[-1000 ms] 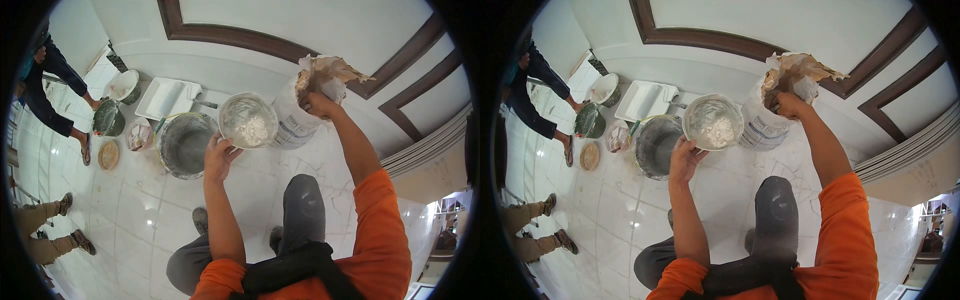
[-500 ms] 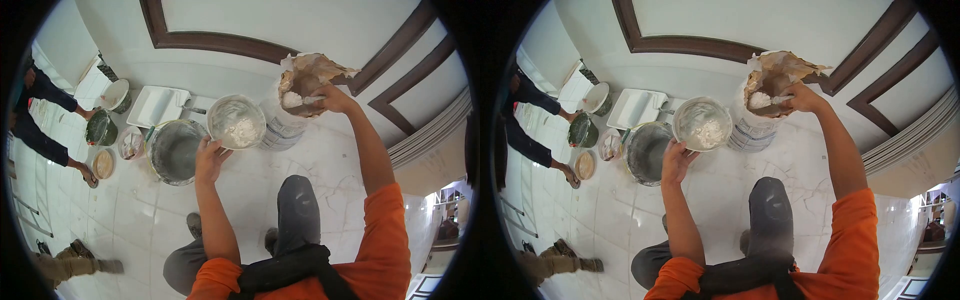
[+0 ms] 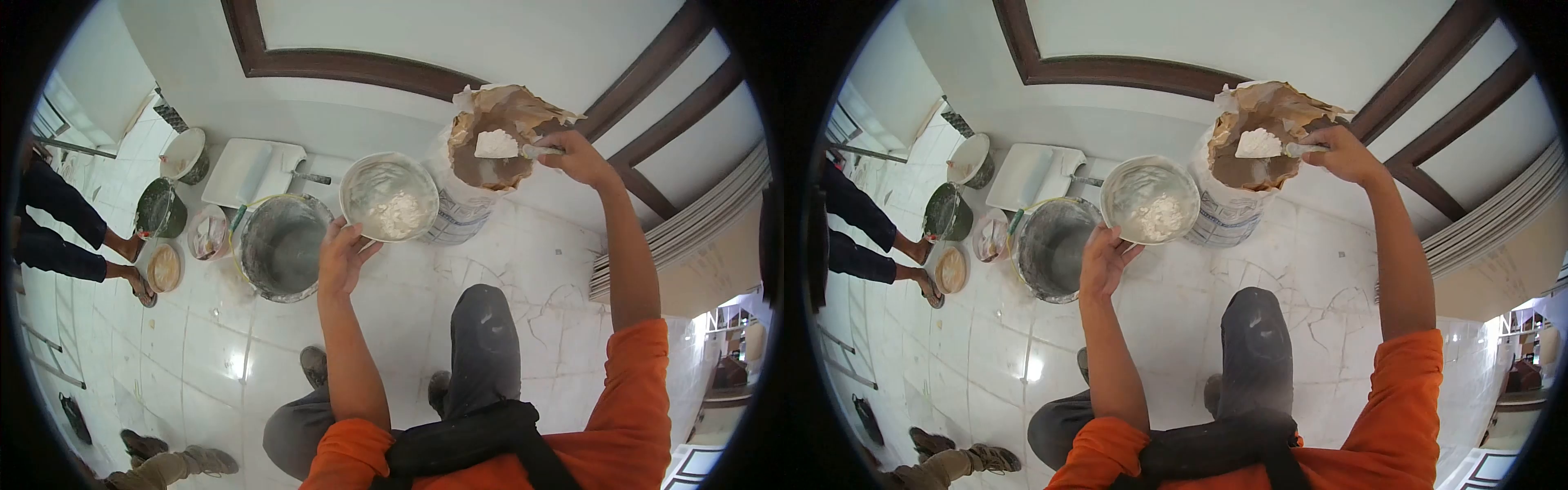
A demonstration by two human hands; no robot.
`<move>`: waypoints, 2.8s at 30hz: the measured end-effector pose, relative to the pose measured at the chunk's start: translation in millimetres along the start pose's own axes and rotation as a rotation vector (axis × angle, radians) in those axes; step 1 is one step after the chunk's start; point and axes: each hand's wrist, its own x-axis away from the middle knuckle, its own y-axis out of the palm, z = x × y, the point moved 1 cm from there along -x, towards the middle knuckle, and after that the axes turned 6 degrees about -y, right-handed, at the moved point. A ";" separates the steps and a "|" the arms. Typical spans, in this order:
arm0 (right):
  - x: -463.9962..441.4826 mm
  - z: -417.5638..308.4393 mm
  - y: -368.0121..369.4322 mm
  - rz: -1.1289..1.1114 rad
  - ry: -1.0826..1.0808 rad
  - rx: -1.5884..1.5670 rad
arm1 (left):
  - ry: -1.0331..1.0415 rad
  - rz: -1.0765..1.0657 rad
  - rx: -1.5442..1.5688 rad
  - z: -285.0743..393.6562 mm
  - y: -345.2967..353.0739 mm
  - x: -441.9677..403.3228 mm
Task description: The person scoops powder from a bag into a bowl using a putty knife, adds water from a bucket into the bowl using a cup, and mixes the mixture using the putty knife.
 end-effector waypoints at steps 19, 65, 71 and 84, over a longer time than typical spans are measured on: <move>36.4 -66.7 177.7 0.325 -0.352 -0.111 | -0.051 -0.012 -0.037 6.6 -14.9 9.8; 79.7 -66.3 174.9 0.567 -0.595 0.061 | -0.120 -0.010 0.112 -31.8 -49.1 0.3; 43.6 -65.8 53.2 0.535 -0.384 0.755 | -0.126 0.016 0.111 -32.8 -54.1 0.1; -105.9 6.0 144.0 -0.112 -0.208 0.561 | -0.086 0.009 0.110 -23.5 -49.6 7.3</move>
